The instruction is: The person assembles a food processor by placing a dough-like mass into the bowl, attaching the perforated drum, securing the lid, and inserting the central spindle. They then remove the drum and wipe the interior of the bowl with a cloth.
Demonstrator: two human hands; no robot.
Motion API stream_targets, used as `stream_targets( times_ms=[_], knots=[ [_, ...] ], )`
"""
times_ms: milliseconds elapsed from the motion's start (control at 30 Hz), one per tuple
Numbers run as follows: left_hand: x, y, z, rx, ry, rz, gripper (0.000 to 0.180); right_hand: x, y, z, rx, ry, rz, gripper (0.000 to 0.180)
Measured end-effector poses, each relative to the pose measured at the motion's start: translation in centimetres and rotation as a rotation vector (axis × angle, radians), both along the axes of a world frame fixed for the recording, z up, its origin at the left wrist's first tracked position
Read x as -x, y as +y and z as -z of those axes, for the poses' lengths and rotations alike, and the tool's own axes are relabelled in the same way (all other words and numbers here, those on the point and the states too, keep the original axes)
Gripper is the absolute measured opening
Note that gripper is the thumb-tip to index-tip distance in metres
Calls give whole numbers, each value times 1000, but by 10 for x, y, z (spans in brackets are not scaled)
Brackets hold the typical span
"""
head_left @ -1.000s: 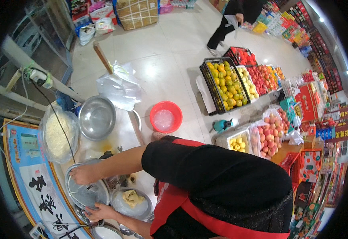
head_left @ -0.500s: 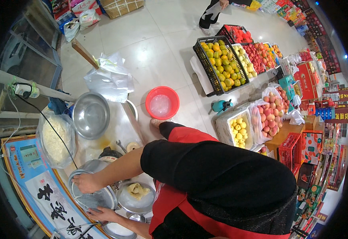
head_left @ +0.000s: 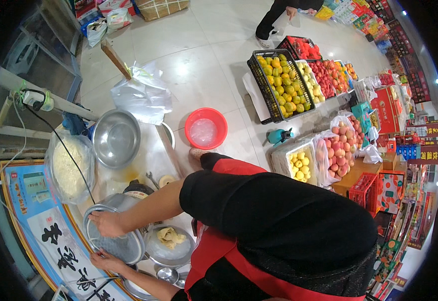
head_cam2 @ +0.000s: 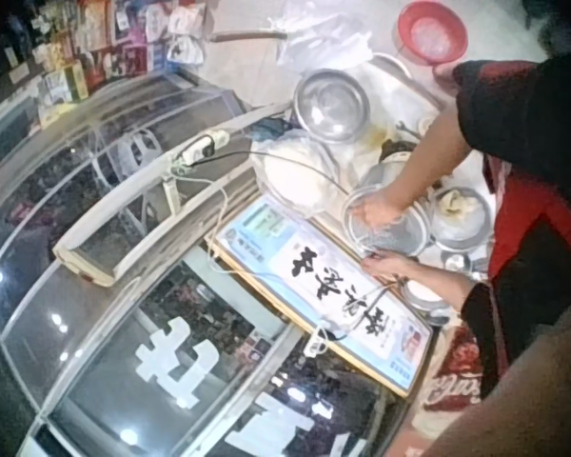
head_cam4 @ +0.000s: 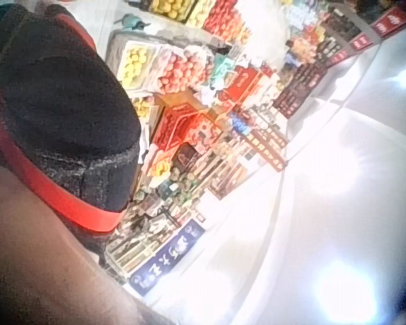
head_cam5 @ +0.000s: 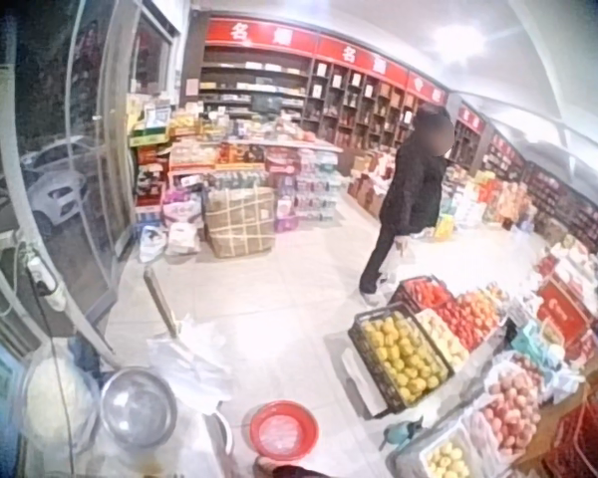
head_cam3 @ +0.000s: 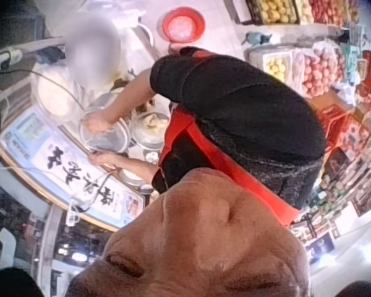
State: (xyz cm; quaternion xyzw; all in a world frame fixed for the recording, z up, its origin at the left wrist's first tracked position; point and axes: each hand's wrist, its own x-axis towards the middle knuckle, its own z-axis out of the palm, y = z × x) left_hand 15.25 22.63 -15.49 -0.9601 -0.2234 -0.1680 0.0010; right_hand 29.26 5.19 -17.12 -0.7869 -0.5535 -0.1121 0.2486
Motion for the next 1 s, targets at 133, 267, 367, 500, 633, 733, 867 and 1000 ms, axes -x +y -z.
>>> stream_targets(
  times_ms=[133,267,367,500,633,733,867,1000],
  knots=[
    [-24,6,0,34,-73,37,30,-1,-1,1,-20,25,-25,34],
    [-39,2,-5,90,-104,249,44,0,0,5,-101,5,-1,33],
    [-46,2,-9,201,40,212,48,0,1,7,-123,-13,7,30],
    [-55,13,-3,338,27,211,44,2,-3,3,-177,-68,69,25],
    [-63,29,5,469,134,73,47,1,-11,-2,-139,-147,51,23],
    [-63,36,11,496,97,112,48,-6,-14,-4,-254,-33,-118,23],
    [-59,31,18,386,168,-127,43,0,-23,-3,-338,145,-582,15],
    [-54,12,3,448,8,-149,43,31,-39,-11,108,223,-559,19]
  ],
)
